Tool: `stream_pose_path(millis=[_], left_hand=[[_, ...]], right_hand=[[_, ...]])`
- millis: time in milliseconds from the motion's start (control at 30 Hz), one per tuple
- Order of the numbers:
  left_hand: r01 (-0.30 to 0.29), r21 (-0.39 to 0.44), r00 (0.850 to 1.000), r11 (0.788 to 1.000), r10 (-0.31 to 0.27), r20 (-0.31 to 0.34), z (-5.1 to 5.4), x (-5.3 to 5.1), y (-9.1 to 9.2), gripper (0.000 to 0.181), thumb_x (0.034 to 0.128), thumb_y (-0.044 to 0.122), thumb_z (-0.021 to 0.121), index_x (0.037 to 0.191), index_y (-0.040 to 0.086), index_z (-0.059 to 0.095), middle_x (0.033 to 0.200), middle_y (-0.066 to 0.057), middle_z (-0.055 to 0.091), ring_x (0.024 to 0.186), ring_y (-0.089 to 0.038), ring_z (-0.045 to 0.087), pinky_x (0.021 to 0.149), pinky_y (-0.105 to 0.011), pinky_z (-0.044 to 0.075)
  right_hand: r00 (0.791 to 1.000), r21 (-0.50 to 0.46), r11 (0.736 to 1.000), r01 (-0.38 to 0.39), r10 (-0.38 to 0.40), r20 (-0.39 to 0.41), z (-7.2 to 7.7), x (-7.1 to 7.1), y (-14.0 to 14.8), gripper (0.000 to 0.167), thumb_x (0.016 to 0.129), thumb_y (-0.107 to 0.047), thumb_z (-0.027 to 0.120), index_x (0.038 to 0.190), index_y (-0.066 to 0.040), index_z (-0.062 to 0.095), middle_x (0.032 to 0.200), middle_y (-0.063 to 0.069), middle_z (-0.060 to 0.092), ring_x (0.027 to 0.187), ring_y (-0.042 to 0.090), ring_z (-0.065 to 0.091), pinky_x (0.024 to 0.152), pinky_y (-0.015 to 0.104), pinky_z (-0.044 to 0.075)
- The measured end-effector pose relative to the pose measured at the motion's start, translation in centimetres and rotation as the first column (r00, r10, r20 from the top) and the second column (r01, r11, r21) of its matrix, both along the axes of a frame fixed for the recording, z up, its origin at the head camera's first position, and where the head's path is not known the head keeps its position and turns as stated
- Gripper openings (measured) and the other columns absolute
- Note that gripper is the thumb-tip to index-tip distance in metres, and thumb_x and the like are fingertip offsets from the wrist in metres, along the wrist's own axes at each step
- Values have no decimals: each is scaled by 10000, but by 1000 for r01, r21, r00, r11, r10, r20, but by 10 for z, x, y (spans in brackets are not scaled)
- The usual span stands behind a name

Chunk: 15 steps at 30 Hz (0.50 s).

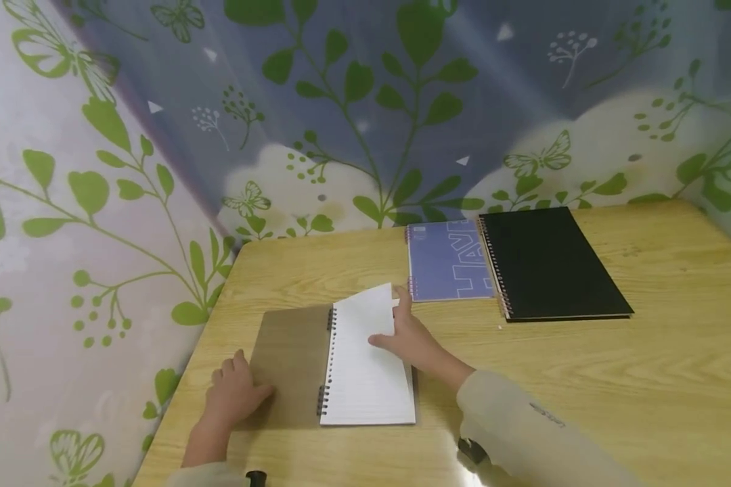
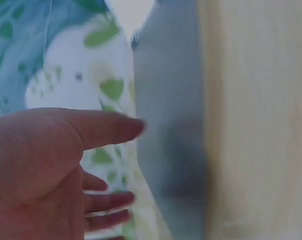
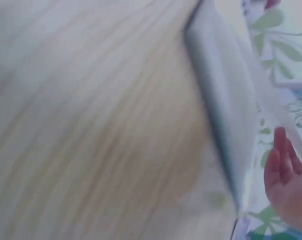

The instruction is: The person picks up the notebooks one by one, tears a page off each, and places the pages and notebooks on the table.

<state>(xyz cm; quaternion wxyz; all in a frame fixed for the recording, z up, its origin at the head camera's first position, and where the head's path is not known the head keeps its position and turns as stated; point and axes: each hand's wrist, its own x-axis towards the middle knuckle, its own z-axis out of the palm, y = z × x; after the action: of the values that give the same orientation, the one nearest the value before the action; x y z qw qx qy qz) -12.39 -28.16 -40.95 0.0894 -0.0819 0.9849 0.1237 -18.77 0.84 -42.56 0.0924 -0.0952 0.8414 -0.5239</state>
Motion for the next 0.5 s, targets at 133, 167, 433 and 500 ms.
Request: stream_pose_path(millis=[133, 167, 433, 500], left_hand=[[157, 20, 985, 987, -154, -81, -2, -23, 26, 662, 903, 303, 534, 1377, -83, 282, 1404, -332, 297, 1300, -514, 246, 1031, -640, 235], [197, 31, 978, 980, -194, -83, -3, -31, 31, 631, 922, 316, 505, 1394, -45, 290, 1430, -309, 280, 1323, -499, 223, 1051, -630, 213], [253, 53, 963, 966, -257, 83, -11, -59, 36, 648, 927, 375, 510, 1463, 123, 247, 1491, -292, 148, 1362, -486, 138, 1081, -595, 201], [240, 42, 964, 970, -244, 110, -13, -58, 35, 650, 914, 392, 529, 1453, 130, 279, 1486, -302, 146, 1356, -487, 158, 1075, -591, 219]], right_hand=[[987, -12, 991, 132, -131, 91, 8, -2, -6, 720, 889, -347, 585, 1392, 23, 226, 1283, 297, 488, 1142, 386, 521, 931, 469, 447], [985, 23, 989, 145, -146, 89, 8, -2, -7, 630, 901, -372, 556, 1314, 53, 343, 1206, 280, 541, 1050, 356, 565, 883, 443, 470], [981, 198, 964, 178, -189, 38, -9, -2, 2, 376, 931, -242, 496, 605, -97, 378, 559, 18, 338, 519, 143, 358, 482, 236, 317], [984, 216, 963, 158, -172, 47, -13, -1, 3, 353, 925, -233, 495, 610, -97, 411, 557, 21, 384, 491, 136, 399, 452, 228, 352]])
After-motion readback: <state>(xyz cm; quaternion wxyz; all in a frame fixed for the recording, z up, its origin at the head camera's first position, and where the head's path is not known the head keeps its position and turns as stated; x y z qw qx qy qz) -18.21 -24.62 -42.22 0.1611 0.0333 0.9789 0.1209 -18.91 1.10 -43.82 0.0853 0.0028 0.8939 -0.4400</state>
